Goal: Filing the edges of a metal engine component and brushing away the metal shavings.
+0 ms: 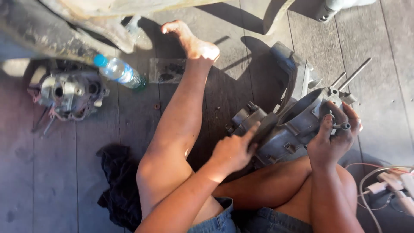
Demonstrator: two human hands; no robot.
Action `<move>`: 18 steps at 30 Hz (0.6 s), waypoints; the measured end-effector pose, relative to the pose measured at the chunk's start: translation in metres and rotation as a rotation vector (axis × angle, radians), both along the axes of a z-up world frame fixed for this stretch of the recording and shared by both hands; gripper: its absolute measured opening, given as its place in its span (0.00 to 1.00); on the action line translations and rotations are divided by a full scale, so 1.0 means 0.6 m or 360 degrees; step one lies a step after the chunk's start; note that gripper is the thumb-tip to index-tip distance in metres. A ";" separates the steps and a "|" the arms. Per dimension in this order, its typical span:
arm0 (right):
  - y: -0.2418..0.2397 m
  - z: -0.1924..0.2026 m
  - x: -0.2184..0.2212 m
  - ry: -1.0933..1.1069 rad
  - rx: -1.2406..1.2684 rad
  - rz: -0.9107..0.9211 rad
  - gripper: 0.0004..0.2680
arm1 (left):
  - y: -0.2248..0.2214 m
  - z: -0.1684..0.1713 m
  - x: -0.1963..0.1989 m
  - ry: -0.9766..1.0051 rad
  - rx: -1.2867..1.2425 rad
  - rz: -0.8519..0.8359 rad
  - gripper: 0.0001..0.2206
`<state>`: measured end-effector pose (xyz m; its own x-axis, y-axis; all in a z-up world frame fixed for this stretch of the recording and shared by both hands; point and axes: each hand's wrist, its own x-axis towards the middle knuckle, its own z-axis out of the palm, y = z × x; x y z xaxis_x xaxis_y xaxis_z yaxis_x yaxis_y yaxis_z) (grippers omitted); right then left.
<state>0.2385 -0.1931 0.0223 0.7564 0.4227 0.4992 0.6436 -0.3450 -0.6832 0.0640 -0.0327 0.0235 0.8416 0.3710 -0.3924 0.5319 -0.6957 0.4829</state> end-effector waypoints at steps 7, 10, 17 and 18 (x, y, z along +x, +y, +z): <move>0.001 -0.010 -0.002 -0.0234 0.0058 -0.0026 0.11 | 0.005 -0.001 -0.064 -0.0059 -0.0129 0.0121 0.32; 0.009 -0.009 0.004 -0.0275 0.0075 -0.0067 0.09 | 0.000 0.029 -0.091 -0.0128 -0.0314 0.0058 0.33; -0.065 0.032 0.044 0.0187 -0.0643 0.0241 0.20 | -0.008 0.044 -0.102 -0.0104 0.0013 -0.0024 0.29; -0.095 0.039 0.042 0.0187 -0.0641 0.0201 0.20 | -0.019 0.065 -0.112 -0.0112 0.0011 -0.0063 0.29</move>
